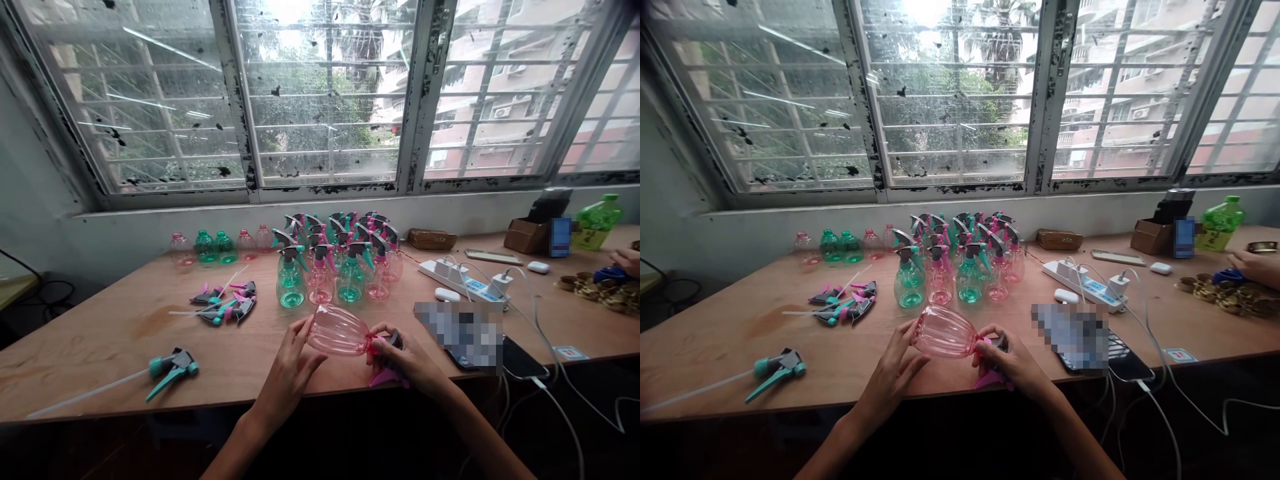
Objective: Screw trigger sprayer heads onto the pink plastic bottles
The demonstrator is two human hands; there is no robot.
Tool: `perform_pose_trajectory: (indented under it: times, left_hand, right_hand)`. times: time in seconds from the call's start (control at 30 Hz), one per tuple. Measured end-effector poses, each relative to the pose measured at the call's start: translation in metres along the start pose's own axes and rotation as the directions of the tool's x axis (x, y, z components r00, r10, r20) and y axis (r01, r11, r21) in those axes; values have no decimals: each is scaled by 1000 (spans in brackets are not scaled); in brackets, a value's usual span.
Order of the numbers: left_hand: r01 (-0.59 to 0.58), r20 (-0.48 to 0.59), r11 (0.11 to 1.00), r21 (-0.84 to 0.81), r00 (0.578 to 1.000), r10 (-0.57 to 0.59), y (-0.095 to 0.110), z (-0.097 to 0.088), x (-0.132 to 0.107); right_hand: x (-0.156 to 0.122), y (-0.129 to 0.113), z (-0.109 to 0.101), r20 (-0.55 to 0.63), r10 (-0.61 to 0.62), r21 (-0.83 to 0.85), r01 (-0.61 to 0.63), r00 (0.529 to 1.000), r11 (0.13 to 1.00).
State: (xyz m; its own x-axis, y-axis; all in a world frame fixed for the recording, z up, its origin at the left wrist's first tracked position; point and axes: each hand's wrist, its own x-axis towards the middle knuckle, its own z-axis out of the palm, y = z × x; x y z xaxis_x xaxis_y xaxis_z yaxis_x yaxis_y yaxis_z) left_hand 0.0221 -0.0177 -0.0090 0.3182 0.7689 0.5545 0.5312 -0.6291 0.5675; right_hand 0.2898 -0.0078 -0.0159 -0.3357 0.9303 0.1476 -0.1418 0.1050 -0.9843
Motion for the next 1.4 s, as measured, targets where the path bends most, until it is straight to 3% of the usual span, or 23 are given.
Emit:
perform_pose_trajectory:
  times: [0.3,0.57,0.77,0.93,1.2,1.4]
  left_hand:
    - [-19,-41,1000,-24,999,18,-1,0,1]
    - [67,69,990,-122,996,-59,-1,-1,-2]
    - [68,33,991,-116,997,-65,1,-5,-2]
    - [47,78,990,-136,996,-36,5,-5,-1]
    - [101,54,975,-197,994,-92,4,-2,0]
    - [214,152,935,-283,972,-177,11,-7,1]
  right_hand:
    - [-1,2,-1,-26,13,35,-12,1000,999]
    - [-1,-2,2,-9,20,8,-20,1000,1000]
    - [-1,-1,0,-2,16,-10,-16,1000,1000]
    - [-1,-2,0,-15,12,-6,-13,1000,1000]
    - [-1,1,-1,1,-6,23,6,1000,1000]
    - [-2,0,-2,6,14,57,-15,1000,998]
